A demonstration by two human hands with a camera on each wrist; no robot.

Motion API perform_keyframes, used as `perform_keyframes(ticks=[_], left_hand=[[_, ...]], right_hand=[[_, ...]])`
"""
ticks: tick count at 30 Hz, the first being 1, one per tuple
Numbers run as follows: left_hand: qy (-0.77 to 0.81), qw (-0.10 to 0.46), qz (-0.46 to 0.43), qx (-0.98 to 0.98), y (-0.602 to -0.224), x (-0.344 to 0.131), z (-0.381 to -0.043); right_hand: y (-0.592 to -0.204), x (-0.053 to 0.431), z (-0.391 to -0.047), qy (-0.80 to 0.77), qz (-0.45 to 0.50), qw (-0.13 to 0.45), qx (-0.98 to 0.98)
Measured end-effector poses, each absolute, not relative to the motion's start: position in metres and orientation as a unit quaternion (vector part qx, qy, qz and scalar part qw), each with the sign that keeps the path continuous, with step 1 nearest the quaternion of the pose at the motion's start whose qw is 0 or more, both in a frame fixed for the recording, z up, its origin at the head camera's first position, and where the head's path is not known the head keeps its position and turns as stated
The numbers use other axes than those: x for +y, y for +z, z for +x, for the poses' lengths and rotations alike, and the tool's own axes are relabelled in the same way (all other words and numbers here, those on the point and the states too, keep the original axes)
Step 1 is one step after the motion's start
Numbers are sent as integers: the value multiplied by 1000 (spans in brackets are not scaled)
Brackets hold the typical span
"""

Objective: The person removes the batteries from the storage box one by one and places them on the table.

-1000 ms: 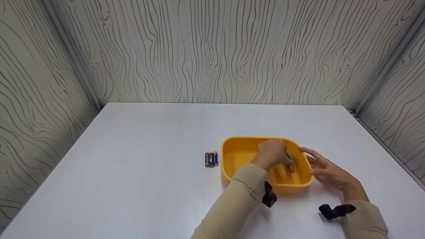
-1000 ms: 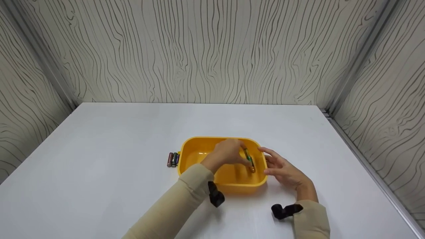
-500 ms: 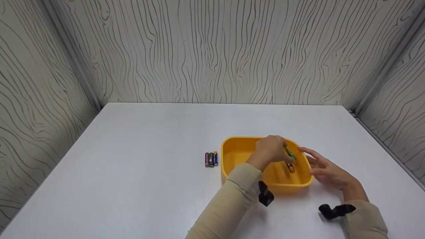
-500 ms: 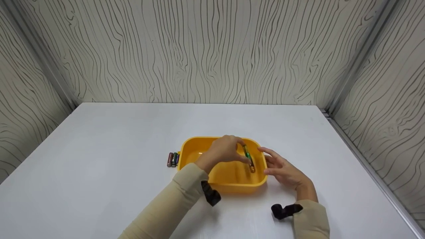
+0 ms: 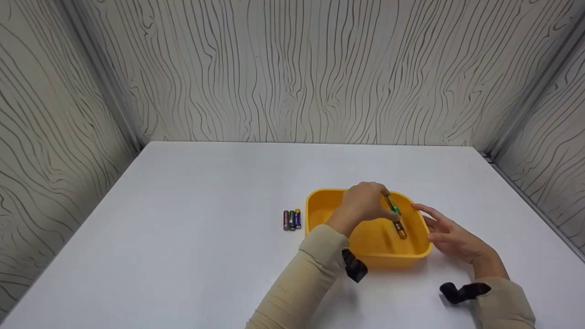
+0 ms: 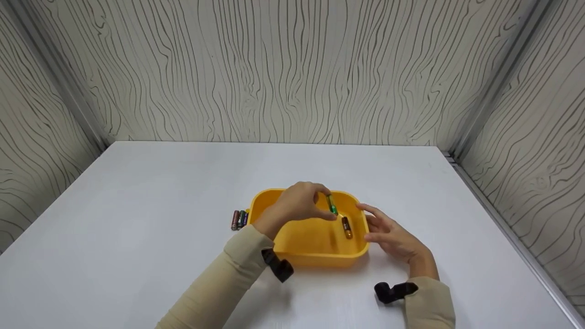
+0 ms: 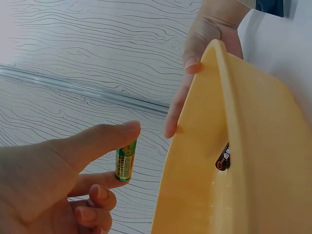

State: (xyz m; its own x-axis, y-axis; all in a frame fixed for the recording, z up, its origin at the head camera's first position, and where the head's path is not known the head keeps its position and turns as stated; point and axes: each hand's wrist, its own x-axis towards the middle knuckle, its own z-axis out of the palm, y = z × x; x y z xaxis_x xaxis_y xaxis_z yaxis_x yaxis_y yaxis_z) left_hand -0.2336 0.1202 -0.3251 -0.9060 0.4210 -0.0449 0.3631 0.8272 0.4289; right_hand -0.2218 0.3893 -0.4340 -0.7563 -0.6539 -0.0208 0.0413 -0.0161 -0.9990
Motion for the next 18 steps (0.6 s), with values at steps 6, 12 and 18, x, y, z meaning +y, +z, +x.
perform_keyframes(ticks=[6, 12, 18], left_hand=[[215, 67, 213, 951, -323, 115, -232], [233, 71, 211, 947, -321, 108, -231], [267, 75, 209, 938, -324, 93, -231]], right_hand=[[-434, 389, -221, -674, -235, 261, 649], [-434, 388, -222, -671, -233, 259, 654], [-434, 388, -220, -655, -216, 245, 681]])
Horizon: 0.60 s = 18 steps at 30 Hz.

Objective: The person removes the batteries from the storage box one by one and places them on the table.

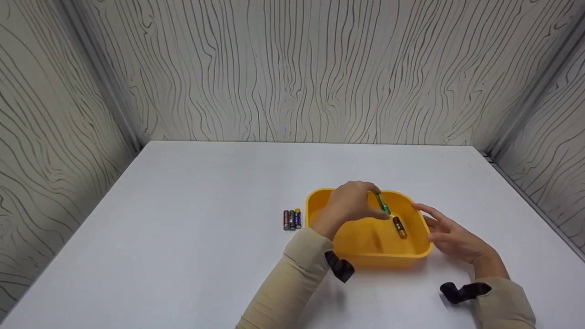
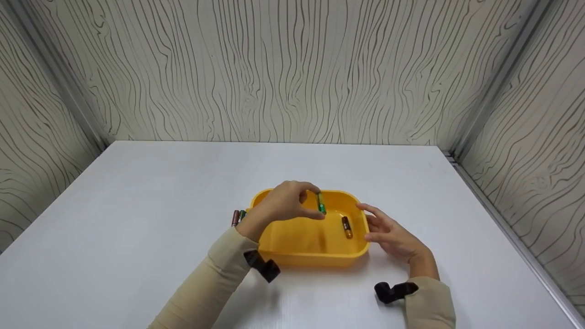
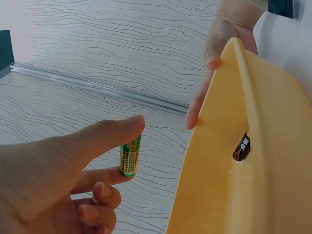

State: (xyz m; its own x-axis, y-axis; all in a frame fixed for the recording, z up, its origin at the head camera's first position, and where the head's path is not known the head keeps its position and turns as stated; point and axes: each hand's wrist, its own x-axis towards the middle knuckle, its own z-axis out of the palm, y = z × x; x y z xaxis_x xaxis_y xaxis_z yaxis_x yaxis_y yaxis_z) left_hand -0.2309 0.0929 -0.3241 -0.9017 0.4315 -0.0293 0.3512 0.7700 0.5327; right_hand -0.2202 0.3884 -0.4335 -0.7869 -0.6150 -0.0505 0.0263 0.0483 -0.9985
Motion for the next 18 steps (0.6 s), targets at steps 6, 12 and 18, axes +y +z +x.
perform_keyframes(ticks=[6, 12, 18], left_hand=[[293, 72, 204, 931, -333, 73, -233], [301, 70, 204, 929, -338, 60, -233], [309, 70, 207, 926, -339, 49, -231]], right_hand=[[-433, 388, -220, -652, -209, 237, 689], [-434, 389, -220, -673, -253, 242, 651], [-435, 389, -221, -673, -255, 245, 649]])
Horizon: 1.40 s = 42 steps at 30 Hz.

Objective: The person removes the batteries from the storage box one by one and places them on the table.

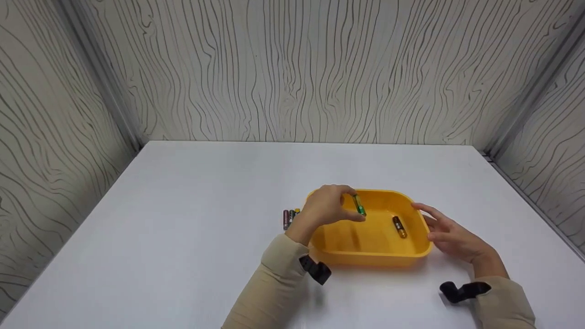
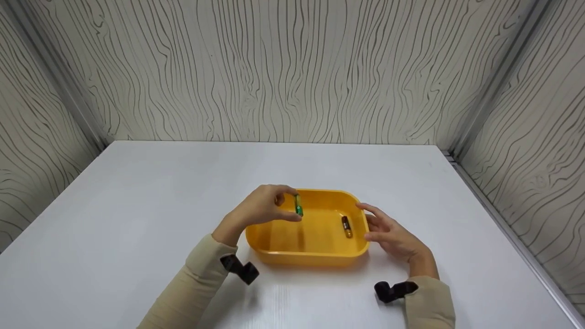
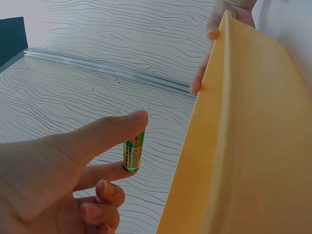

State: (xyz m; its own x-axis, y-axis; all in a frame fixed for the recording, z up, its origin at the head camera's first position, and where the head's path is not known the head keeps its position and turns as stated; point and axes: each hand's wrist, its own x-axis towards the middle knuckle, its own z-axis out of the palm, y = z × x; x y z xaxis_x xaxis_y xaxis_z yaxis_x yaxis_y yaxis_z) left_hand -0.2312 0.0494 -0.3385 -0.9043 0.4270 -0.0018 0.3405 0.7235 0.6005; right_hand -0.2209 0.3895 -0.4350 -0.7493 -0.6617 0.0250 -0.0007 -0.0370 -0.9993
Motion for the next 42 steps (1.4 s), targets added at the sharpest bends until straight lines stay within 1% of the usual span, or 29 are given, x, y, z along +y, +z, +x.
perform_keyframes(ticks=[6, 15, 26, 42], left_hand=[[322, 75, 213, 919, -337, 34, -232], [346, 61, 210, 912, -338, 11, -233], [371, 59, 205, 904, -342, 0, -233], [362, 64, 186, 911, -341, -23, -236]], right_hand=[[-435, 389, -221, -668, -237, 242, 663], [-434, 387, -220, -660, -237, 236, 673], [-436, 390, -221, -671, -268, 240, 649], [-435, 389, -221, -674, -259, 242, 648]])
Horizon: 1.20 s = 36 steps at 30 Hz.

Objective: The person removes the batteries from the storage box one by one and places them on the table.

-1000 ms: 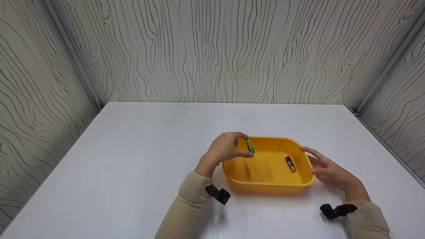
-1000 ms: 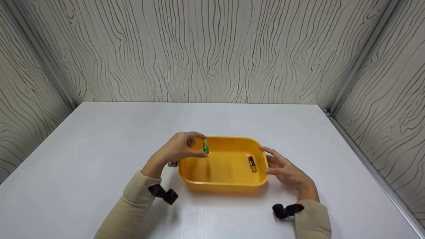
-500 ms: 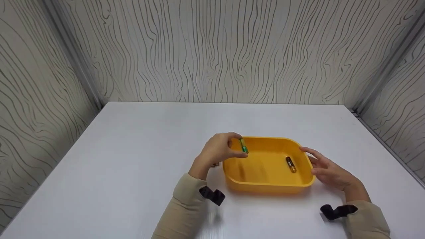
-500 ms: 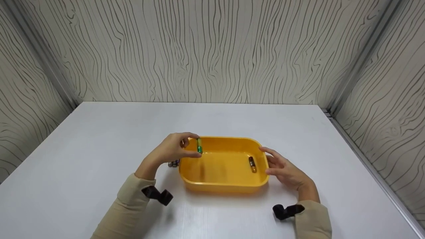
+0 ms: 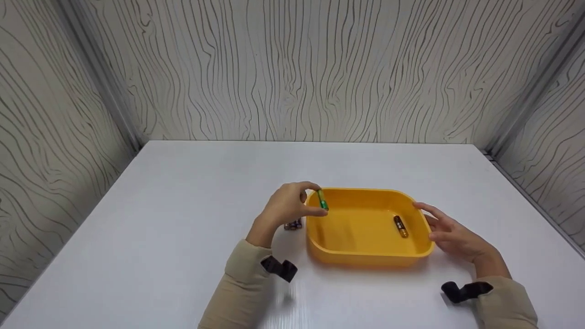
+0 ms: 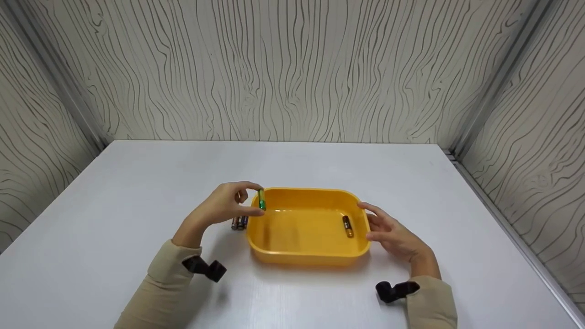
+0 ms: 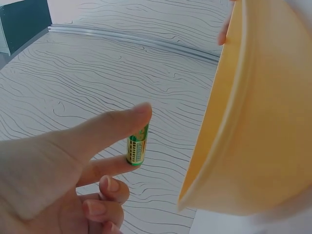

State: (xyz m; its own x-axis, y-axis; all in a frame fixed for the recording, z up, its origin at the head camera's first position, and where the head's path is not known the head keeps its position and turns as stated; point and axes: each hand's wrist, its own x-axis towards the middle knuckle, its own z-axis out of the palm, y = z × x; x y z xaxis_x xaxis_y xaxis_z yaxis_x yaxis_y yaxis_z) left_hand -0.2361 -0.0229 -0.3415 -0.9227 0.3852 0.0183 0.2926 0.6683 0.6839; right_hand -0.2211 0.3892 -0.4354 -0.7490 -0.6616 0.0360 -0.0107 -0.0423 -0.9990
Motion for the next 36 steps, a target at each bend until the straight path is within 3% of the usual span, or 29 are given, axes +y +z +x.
perform_keyframes(ticks=[17, 36], left_hand=[[362, 55, 170, 915, -350, -49, -247], [331, 139, 127, 925, -376, -81, -266]], right_hand=[[-437, 388, -221, -675, -274, 241, 641], [-436, 390, -221, -666, -251, 238, 661]])
